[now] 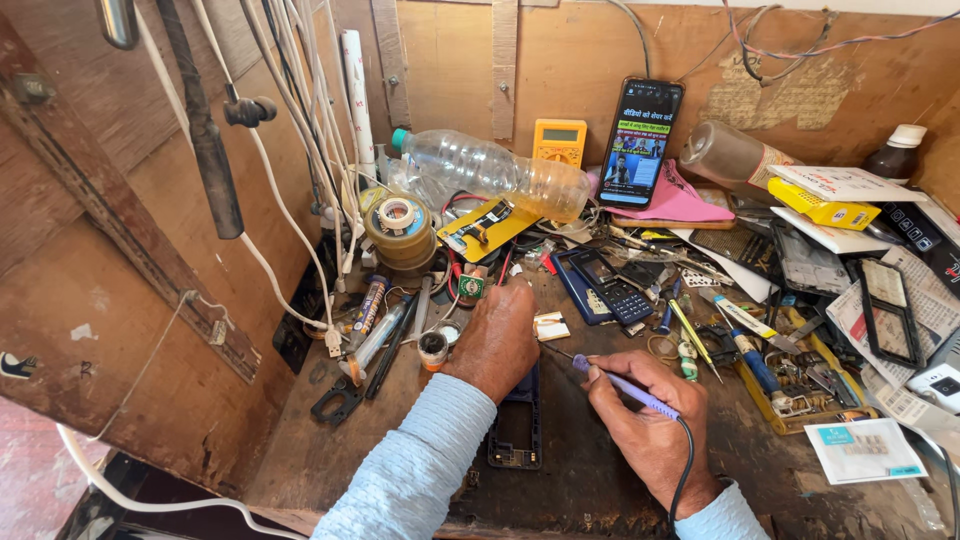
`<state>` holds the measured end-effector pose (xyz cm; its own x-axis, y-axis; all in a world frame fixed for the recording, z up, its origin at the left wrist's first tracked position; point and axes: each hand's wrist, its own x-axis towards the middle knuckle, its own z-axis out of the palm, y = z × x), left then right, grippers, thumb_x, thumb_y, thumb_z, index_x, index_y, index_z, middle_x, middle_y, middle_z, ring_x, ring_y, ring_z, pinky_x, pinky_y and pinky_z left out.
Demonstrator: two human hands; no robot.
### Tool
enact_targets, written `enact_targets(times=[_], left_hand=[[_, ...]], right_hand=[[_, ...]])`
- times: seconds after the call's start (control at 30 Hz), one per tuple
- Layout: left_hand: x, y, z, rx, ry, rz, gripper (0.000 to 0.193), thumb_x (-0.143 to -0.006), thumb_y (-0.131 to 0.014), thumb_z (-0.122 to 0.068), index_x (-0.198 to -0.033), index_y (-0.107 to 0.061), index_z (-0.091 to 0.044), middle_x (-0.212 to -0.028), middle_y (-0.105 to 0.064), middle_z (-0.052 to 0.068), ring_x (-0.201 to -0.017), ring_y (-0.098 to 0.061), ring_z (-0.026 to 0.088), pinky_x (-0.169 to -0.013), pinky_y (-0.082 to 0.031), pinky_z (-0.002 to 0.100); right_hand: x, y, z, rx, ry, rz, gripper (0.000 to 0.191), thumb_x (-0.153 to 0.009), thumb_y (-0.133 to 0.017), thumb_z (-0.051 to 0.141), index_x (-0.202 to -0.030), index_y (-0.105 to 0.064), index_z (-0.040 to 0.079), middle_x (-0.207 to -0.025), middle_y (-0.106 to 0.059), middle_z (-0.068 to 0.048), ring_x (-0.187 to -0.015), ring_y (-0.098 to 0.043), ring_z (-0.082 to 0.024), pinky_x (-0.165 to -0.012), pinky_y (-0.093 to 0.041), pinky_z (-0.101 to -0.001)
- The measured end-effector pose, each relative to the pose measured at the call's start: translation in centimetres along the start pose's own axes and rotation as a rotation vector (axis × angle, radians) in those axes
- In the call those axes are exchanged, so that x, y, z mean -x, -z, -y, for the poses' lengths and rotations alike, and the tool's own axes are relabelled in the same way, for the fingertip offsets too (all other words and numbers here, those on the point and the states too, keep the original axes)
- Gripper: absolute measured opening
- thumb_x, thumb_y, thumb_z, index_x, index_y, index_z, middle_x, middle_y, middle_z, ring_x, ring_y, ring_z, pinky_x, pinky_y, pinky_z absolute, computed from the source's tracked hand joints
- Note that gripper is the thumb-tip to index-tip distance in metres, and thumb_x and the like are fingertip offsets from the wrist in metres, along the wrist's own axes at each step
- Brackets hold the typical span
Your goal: The person uses a soldering iron to work on a small circuit board, then places it into a black plastic housing. They handle the board and housing with both hands, aligning and inserting the board into the case.
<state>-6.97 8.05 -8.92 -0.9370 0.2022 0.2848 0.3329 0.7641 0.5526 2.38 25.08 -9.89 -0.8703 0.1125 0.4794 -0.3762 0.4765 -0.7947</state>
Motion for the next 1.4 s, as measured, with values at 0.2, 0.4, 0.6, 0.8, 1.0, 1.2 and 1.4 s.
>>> enact_targets(times=[0.2,0.4,0.6,0.8,1.0,1.2,1.4], left_hand=[[-0.05,0.18,-0.19,-0.010,0.020,0.022,0.018,-0.076,-0.068,0.009,-0.094,-0.063,0.008,-0.094,-0.068,0.034,-0.095,-0.069,0.049,-0.082,-0.058,0.051],[0.01,0.40,-0.36,0.013,0.034,0.033,0.017,-0.076,-0.068,0.010,-0.093,-0.064,0.008,-0.095,-0.068,0.033,-0.097,-0.069,0.048,-0.084,-0.057,0.051],[0.00,0.23,-0.26,0.010,0.024,0.018,0.017,-0.077,-0.068,0.008,-0.093,-0.064,0.008,-0.095,-0.068,0.034,-0.096,-0.069,0.048,-0.084,-0.057,0.050],[-0.03,-0.08,-0.04,0.013,0.024,0.014,0.018,-0.076,-0.068,0.009,-0.093,-0.064,0.008,-0.094,-0.068,0.033,-0.095,-0.069,0.048,-0.082,-0.057,0.051],[-0.04,-0.02,0.05,0.026,0.034,0.011,0.017,-0.076,-0.068,0.009,-0.092,-0.064,0.007,-0.094,-0.068,0.033,-0.095,-0.069,0.048,-0.082,-0.058,0.051],[0.04,0.07,-0.10,0.027,0.006,-0.015,0.016,-0.077,-0.068,0.008,-0.092,-0.064,0.007,-0.093,-0.068,0.033,-0.094,-0.069,0.048,-0.082,-0.057,0.051],[0.10,0.22,-0.32,0.034,0.045,0.015,0.016,-0.078,-0.067,0.008,-0.094,-0.063,0.007,-0.094,-0.068,0.032,-0.095,-0.070,0.047,-0.083,-0.058,0.050]], right_hand=[[0.04,-0.03,-0.09,0.021,0.020,-0.001,0.011,-0.084,-0.076,0.006,-0.093,-0.078,0.000,-0.080,-0.079,-0.004,-0.073,-0.075,-0.008,-0.066,-0.059,-0.0233],[0.02,0.18,-0.11,0.011,0.003,0.006,0.013,-0.084,-0.075,0.005,-0.096,-0.078,0.001,-0.081,-0.080,-0.004,-0.073,-0.076,-0.009,-0.065,-0.060,-0.0234],[0.00,0.05,-0.08,0.017,0.012,0.010,0.012,-0.084,-0.075,0.006,-0.094,-0.078,0.000,-0.081,-0.080,-0.004,-0.074,-0.076,-0.009,-0.066,-0.060,-0.0234],[0.06,-0.02,-0.07,-0.013,-0.003,0.013,0.013,-0.084,-0.074,0.005,-0.095,-0.078,-0.001,-0.082,-0.080,-0.004,-0.075,-0.076,-0.009,-0.066,-0.060,-0.0236],[-0.03,0.17,-0.02,0.028,0.015,-0.002,0.013,-0.084,-0.075,0.006,-0.095,-0.078,0.000,-0.081,-0.080,-0.004,-0.073,-0.076,-0.008,-0.065,-0.060,-0.0232],[0.05,-0.04,-0.04,-0.011,0.023,0.004,0.011,-0.085,-0.074,0.005,-0.094,-0.077,-0.001,-0.082,-0.080,-0.005,-0.076,-0.076,-0.009,-0.068,-0.060,-0.0235],[0.06,0.04,-0.09,-0.021,0.002,0.014,0.011,-0.085,-0.074,0.005,-0.094,-0.077,-0.001,-0.082,-0.080,-0.005,-0.076,-0.077,-0.009,-0.067,-0.061,-0.0237]])
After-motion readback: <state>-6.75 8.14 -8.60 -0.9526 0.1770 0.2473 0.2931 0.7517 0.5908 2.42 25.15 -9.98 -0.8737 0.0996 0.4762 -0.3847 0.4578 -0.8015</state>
